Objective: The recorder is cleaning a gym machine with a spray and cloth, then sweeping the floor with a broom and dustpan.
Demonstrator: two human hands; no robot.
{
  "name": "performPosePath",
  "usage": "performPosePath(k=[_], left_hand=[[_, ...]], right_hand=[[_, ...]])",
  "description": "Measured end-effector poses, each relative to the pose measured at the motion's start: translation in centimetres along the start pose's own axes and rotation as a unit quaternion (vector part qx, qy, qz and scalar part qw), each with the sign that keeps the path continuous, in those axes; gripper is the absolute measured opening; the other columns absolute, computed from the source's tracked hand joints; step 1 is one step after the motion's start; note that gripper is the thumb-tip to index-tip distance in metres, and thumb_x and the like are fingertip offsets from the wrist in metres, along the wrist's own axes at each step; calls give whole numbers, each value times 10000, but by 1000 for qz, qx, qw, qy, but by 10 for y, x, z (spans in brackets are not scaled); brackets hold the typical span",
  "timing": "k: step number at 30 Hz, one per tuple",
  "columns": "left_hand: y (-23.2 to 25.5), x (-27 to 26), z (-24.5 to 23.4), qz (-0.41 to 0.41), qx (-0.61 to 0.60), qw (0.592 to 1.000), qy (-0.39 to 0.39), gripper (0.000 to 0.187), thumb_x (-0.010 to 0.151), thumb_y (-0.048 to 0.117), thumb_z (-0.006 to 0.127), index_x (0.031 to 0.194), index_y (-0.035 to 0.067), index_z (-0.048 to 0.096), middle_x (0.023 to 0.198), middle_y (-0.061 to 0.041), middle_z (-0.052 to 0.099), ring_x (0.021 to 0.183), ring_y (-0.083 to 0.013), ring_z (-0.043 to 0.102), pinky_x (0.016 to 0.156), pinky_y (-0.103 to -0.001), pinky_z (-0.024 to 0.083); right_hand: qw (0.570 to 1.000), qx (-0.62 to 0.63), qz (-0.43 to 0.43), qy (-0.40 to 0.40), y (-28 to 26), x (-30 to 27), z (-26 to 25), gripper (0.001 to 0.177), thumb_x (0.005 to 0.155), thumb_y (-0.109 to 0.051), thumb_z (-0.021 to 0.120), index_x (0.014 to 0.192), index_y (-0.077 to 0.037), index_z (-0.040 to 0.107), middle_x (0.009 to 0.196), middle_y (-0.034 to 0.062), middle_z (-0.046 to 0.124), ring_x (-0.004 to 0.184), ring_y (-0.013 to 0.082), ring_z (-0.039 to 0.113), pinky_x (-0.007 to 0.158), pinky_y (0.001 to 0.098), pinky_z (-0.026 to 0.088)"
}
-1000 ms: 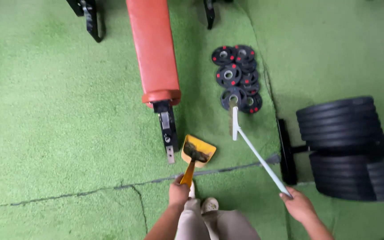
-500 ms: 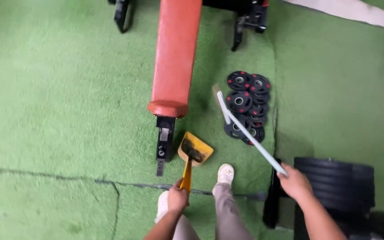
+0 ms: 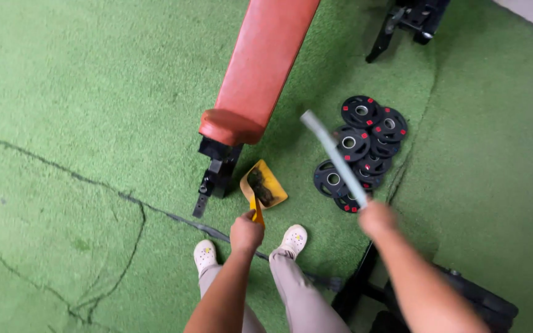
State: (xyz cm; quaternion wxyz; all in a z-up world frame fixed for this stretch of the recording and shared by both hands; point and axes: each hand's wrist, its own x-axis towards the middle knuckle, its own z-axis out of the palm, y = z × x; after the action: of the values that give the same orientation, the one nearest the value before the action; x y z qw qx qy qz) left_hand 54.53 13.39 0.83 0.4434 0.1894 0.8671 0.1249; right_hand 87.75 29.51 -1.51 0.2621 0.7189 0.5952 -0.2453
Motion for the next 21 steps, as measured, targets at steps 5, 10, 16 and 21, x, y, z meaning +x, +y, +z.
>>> performPosePath(k=[5, 10, 16, 21], left_hand=[[26, -18, -6, -40, -28, 999, -3, 492, 842, 171, 663, 1329, 233, 696, 983, -196, 773, 821, -310, 764, 783, -422, 593], [21, -21, -6, -59, -62, 996, -12, 476, 873, 150, 641, 1340, 229, 688, 915, -170, 795, 625, -265, 761, 630, -389, 605], [8, -16, 5, -30, -25, 999, 7, 445, 877, 179, 648, 1311, 241, 722, 937, -173, 787, 680, -272, 762, 686, -393, 599], [4, -5, 0, -26, 1, 1000, -8, 440, 885, 200, 633, 1314, 260, 709, 982, -171, 773, 781, -304, 779, 759, -428, 606]], right_hand=[[990, 31, -126, -63, 39, -37, 79, 381, 944, -295, 643, 1316, -224, 683, 1120, 162, 757, 1024, 369, 733, 908, 473, 587], [981, 116, -146, -52, 97, -37, 29, 491, 894, -279, 654, 1385, -279, 628, 1115, 153, 757, 994, 357, 758, 903, 463, 601], [996, -3, -76, 46, 37, -13, -58, 520, 947, -332, 654, 1459, -307, 565, 1157, 179, 728, 1030, 417, 699, 898, 524, 562], [994, 15, -106, -5, -11, -15, 48, 421, 932, -299, 676, 1350, -253, 647, 1146, 161, 735, 1064, 387, 705, 925, 510, 562]])
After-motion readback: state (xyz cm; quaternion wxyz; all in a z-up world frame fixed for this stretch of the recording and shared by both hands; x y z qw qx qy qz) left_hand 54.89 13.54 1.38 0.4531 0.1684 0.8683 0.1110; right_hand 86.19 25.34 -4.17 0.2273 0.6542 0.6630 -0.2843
